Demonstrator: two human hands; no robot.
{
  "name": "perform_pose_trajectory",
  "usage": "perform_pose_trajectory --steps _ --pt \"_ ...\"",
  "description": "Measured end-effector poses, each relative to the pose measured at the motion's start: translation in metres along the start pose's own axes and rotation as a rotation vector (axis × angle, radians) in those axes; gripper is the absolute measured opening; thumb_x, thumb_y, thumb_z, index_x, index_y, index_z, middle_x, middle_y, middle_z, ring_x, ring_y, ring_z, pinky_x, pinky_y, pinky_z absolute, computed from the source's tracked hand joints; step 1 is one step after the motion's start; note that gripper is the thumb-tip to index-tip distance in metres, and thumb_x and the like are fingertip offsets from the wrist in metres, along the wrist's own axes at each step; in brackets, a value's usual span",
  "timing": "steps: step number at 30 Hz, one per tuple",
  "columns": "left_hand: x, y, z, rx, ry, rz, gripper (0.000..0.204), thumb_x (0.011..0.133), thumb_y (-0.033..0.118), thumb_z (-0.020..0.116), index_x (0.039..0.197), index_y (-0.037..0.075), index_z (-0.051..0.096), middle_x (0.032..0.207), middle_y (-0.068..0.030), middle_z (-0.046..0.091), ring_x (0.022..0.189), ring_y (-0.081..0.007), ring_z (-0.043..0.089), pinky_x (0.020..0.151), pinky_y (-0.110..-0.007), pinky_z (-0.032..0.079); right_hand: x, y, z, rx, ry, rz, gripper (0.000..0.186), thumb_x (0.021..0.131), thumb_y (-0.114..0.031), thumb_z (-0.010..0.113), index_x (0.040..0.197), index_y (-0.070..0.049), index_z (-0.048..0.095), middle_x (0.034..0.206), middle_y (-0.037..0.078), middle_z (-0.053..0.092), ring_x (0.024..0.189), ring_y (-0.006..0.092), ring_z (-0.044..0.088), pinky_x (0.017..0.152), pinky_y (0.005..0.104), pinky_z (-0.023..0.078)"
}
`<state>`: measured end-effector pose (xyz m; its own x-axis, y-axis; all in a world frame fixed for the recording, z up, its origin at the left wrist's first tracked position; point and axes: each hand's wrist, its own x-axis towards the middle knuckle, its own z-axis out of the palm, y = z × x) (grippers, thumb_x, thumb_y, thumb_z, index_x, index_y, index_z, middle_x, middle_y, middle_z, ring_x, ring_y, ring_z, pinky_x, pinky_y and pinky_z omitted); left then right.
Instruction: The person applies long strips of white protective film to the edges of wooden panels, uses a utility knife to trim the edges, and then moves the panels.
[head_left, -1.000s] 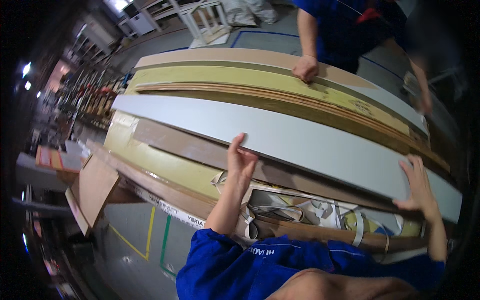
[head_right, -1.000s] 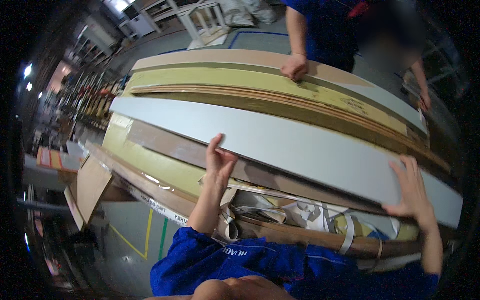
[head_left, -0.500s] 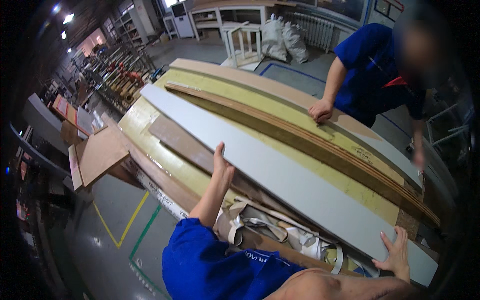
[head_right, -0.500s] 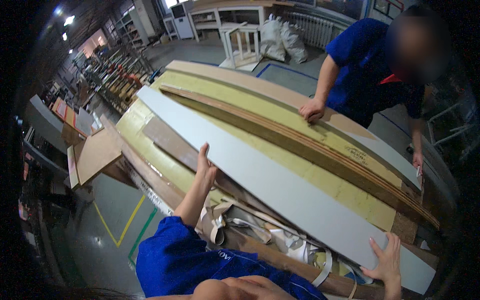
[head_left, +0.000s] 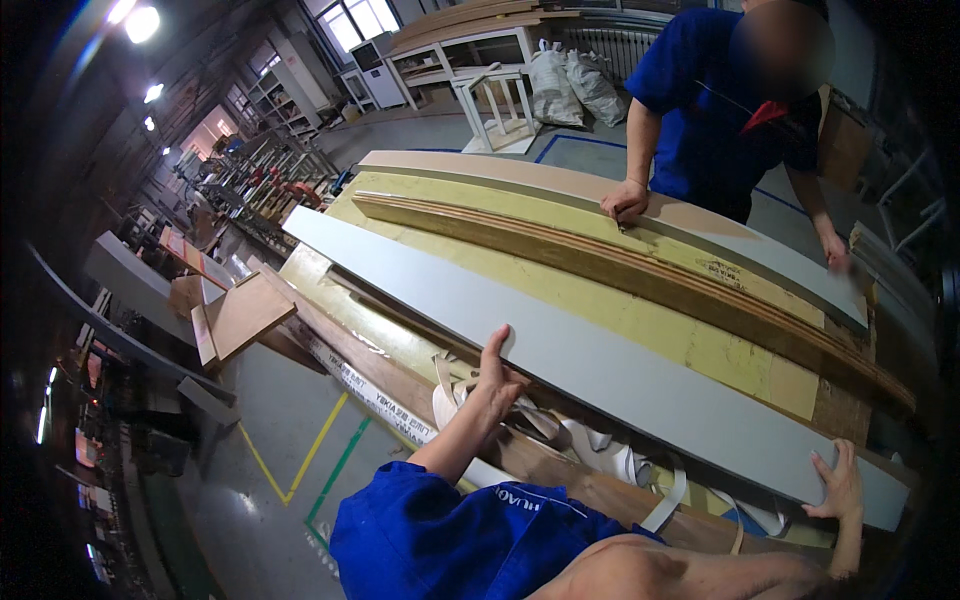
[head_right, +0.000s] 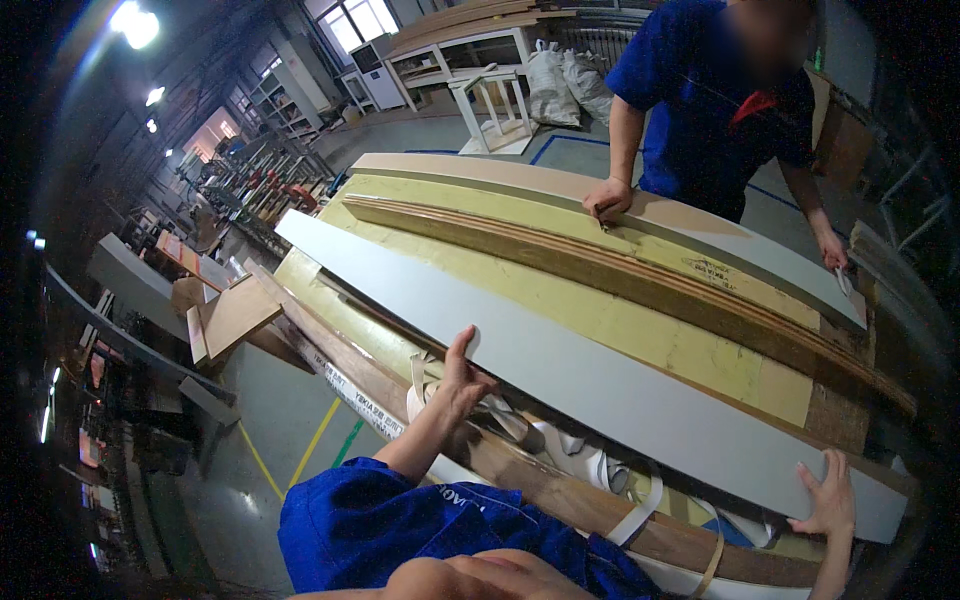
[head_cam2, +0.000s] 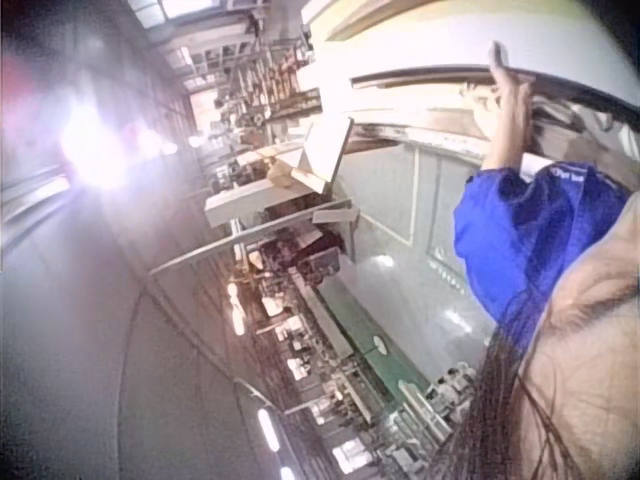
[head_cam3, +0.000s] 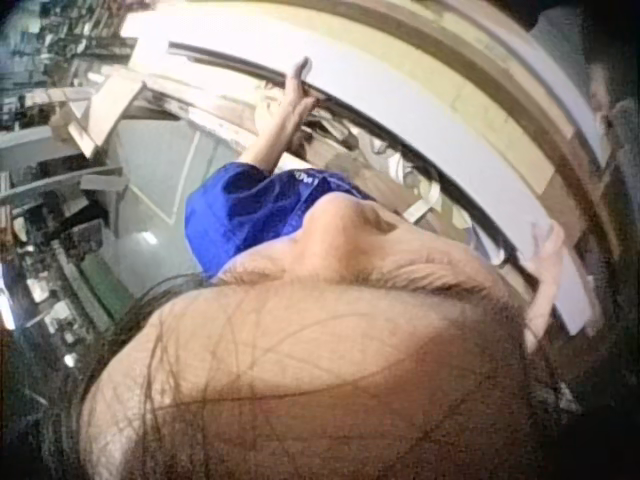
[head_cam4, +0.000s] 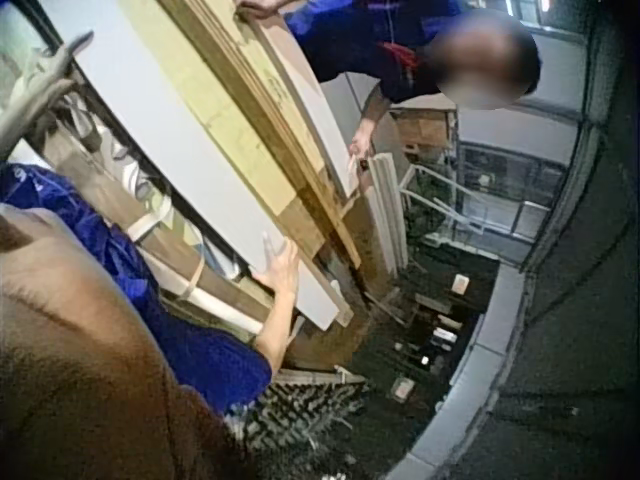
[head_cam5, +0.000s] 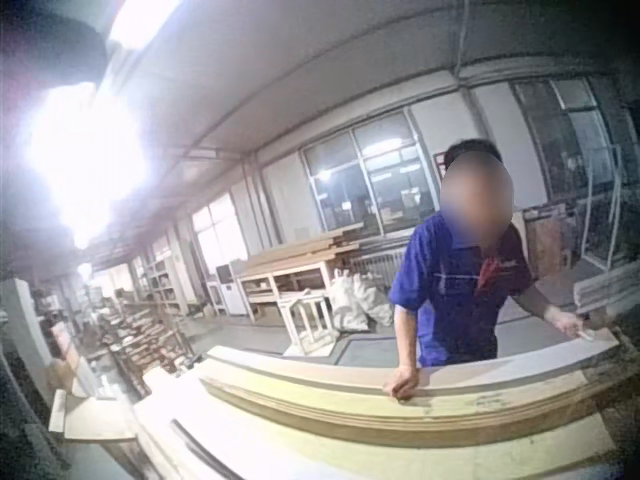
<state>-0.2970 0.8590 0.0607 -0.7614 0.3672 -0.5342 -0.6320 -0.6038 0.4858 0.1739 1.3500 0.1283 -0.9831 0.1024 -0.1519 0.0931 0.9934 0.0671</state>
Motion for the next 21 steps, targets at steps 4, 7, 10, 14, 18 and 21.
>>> perform_pose_trajectory --steps 4,7,10,14,18,21 --pt "-0.017 -0.039 -0.001 -0.011 0.145 -0.046 0.046 0.082 0.037 0.064 0.116 0.007 0.056 0.109 -0.0093 0.064 0.098 -0.0276 0.063 0.087 -0.044 0.051 -0.017 0.036 0.008 0.002 -0.094 -0.033 0.11 0.034 -0.042 0.084 0.135 -0.025 0.042 0.127 0.026 0.033 0.118 0.0461 0.034 0.091 0.0563 0.04" --pt "-0.023 -0.067 0.001 -0.086 0.118 -0.051 0.044 0.083 0.037 0.063 0.114 0.007 0.056 0.109 -0.0094 0.065 0.1 -0.0278 0.062 0.088 -0.044 0.051 -0.034 0.052 0.007 -0.031 -0.116 -0.047 0.11 0.033 -0.042 0.085 0.133 -0.022 0.045 0.127 0.026 0.033 0.118 0.0455 0.034 0.091 0.0551 0.041" --pt "-0.026 -0.081 0.001 -0.071 0.023 -0.084 0.053 0.086 0.04 0.064 0.123 0.004 0.051 0.117 -0.0105 0.061 0.106 -0.0285 0.059 0.094 -0.047 0.048 -0.046 0.07 0.002 -0.087 -0.122 -0.043 0.111 0.033 -0.04 0.085 0.135 -0.021 0.044 0.131 0.026 0.031 0.121 0.0458 0.033 0.093 0.0549 0.04" --pt "-0.027 -0.07 -0.003 0.379 -0.171 -0.348 0.061 0.089 0.055 0.055 0.106 -0.003 0.06 0.098 -0.0158 0.067 0.089 -0.0277 0.067 0.085 -0.042 0.055 -0.039 0.098 0.01 -0.055 -0.194 0.017 0.114 0.034 -0.039 0.085 0.138 -0.022 0.04 0.137 0.026 0.028 0.126 0.0471 0.03 0.098 0.0549 0.037" --pt "-0.033 -0.033 -0.011 1.054 -0.291 -0.455 0.062 0.098 0.049 0.04 0.083 -0.006 0.065 0.079 -0.0174 0.069 0.071 -0.0227 0.069 0.067 -0.032 0.058 -0.023 0.1 0.035 -0.001 -0.254 0.026 0.113 0.045 -0.039 0.085 0.143 -0.016 0.034 0.141 0.027 0.025 0.13 0.0476 0.025 0.106 0.0554 0.029" --pt "-0.039 -0.008 -0.017 1.107 -0.242 -0.095 0.047 0.099 0.04 0.046 0.08 0.0 0.062 0.076 -0.012 0.068 0.064 -0.0165 0.066 0.062 -0.026 0.054 -0.015 0.078 0.034 -0.038 -0.277 0.056 0.108 0.054 -0.043 0.083 0.144 -0.012 0.031 0.143 0.026 0.024 0.134 0.0459 0.021 0.11 0.0551 0.023"
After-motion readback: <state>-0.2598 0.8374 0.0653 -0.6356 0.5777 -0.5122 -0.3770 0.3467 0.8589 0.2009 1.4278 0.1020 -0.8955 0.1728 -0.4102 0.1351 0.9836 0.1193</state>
